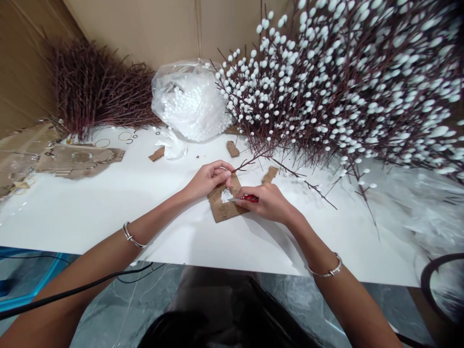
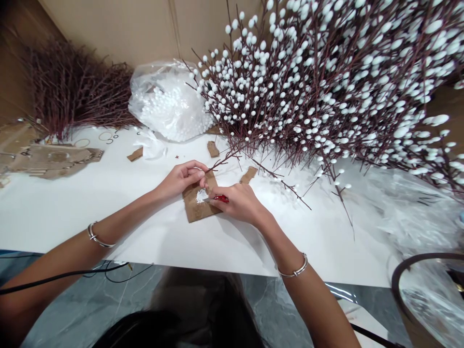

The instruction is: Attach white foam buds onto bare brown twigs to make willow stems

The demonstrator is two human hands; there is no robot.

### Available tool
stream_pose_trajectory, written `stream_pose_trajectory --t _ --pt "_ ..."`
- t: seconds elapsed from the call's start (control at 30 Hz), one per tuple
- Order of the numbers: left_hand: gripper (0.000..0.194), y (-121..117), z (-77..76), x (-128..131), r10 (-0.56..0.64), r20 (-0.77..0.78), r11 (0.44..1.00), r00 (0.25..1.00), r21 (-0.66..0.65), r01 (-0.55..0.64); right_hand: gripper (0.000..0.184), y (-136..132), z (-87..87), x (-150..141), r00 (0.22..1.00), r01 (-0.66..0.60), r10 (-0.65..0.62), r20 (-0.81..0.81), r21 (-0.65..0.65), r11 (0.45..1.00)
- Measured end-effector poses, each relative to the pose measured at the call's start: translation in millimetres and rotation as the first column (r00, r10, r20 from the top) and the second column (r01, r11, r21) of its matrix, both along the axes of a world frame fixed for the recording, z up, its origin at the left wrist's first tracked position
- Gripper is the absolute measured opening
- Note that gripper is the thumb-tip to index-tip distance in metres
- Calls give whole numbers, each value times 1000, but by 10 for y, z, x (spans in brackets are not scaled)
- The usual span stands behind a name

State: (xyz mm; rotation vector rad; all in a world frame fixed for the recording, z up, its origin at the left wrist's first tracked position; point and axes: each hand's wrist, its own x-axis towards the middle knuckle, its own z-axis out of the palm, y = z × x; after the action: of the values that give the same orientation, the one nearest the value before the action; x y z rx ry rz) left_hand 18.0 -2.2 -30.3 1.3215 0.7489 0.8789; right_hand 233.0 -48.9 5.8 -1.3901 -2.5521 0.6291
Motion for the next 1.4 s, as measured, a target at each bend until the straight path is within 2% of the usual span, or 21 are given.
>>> stream_pose_trajectory --t 0.4,0.6,0.8,0.97,1.2,1.4 --pt "34 -14 0 11 -4 4 1000 1000 6 4 17 -3 -59 -26 992 -99 102 -73 38 994" --pt "34 -5 -15 -1 -17 -4 1000 1000 18 17 18 -3 -21 18 978 2 7 -210 43 999" --pt "30 4 -20 -5 -23 0 999 1000 24 23 16 -10 -38 -21 993 -39 42 -114 27 999" --pt "30 0 -21 -4 -27 -3 999 1000 28 27 16 -33 -73 -83 995 -70 75 -73 72 995" --pt "31 -4 -7 -12 -32 -17 999 999 34 33 18 -37 -82 -116 1000 -24 24 7 112 993" --pt "33 -3 -8 -15 -30 -22 999 999 22 31 17 -13 -46 -51 995 10 -6 -103 45 999"
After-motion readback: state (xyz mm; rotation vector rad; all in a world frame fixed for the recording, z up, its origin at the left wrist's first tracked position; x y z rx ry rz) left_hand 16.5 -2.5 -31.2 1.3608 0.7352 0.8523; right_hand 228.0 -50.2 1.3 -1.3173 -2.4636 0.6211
